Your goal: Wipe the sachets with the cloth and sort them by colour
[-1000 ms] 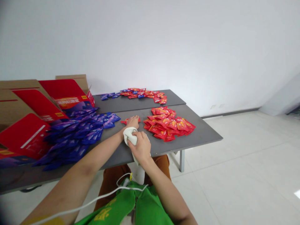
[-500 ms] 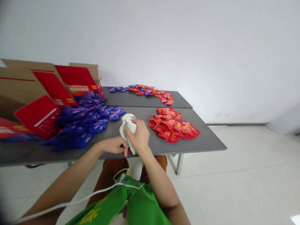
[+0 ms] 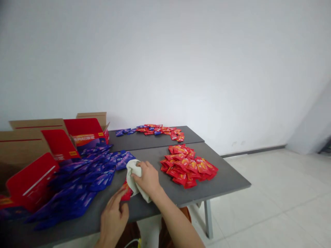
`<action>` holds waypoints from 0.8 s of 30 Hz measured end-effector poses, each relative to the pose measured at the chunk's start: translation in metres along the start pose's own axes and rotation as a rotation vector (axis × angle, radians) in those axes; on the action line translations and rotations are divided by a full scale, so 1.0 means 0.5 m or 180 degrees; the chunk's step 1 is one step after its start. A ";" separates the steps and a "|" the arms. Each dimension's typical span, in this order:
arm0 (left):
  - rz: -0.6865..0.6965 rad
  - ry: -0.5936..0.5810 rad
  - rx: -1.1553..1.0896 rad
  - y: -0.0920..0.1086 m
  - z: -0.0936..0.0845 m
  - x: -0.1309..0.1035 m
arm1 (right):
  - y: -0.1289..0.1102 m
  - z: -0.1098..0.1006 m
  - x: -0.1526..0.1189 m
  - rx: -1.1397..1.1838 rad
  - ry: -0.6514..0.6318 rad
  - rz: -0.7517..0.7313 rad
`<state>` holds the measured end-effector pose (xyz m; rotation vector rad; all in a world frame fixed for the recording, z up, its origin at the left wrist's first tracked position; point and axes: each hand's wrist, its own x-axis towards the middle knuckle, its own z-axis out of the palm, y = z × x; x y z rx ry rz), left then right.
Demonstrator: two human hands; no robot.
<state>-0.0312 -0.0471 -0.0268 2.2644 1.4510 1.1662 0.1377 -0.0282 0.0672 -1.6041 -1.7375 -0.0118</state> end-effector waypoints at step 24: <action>-0.0447 -0.0259 0.1302 0.042 -0.032 -0.013 | -0.004 0.121 0.037 -0.0923 -0.1804 -0.1523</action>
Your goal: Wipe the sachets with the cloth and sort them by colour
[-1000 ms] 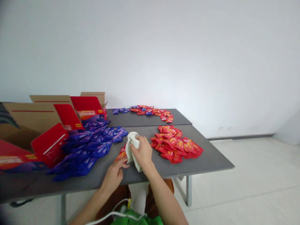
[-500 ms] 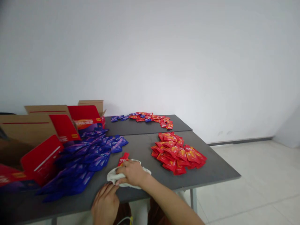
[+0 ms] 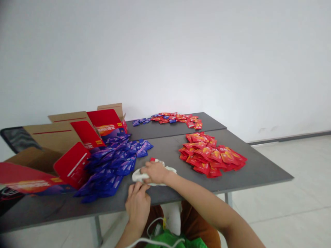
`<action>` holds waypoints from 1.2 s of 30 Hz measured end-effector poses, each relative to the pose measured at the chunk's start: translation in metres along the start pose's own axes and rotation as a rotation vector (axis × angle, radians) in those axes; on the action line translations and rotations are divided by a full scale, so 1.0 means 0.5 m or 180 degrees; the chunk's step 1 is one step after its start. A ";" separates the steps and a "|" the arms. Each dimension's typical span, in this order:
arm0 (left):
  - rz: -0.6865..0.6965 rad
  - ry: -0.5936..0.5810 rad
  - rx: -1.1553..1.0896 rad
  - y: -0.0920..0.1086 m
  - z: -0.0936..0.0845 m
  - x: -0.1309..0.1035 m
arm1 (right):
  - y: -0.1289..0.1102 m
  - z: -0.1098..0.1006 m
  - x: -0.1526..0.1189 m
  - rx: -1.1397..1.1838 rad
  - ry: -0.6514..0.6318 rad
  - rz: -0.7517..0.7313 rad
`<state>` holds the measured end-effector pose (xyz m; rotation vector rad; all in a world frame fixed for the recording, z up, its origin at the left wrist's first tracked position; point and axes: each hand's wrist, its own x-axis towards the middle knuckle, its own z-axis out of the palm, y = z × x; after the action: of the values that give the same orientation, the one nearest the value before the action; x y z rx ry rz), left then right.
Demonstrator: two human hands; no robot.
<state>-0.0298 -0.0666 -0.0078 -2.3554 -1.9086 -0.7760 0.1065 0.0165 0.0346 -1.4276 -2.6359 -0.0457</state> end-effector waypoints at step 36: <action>0.0202 -0.0137 0.0352 0.000 0.004 0.082 | -0.035 -0.089 -0.110 0.0572 0.1246 0.1253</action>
<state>-0.0235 -0.0285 0.0058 -2.3722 -1.8309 -0.6035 0.1264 -0.0431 0.0719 -1.6485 -1.9686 -0.0391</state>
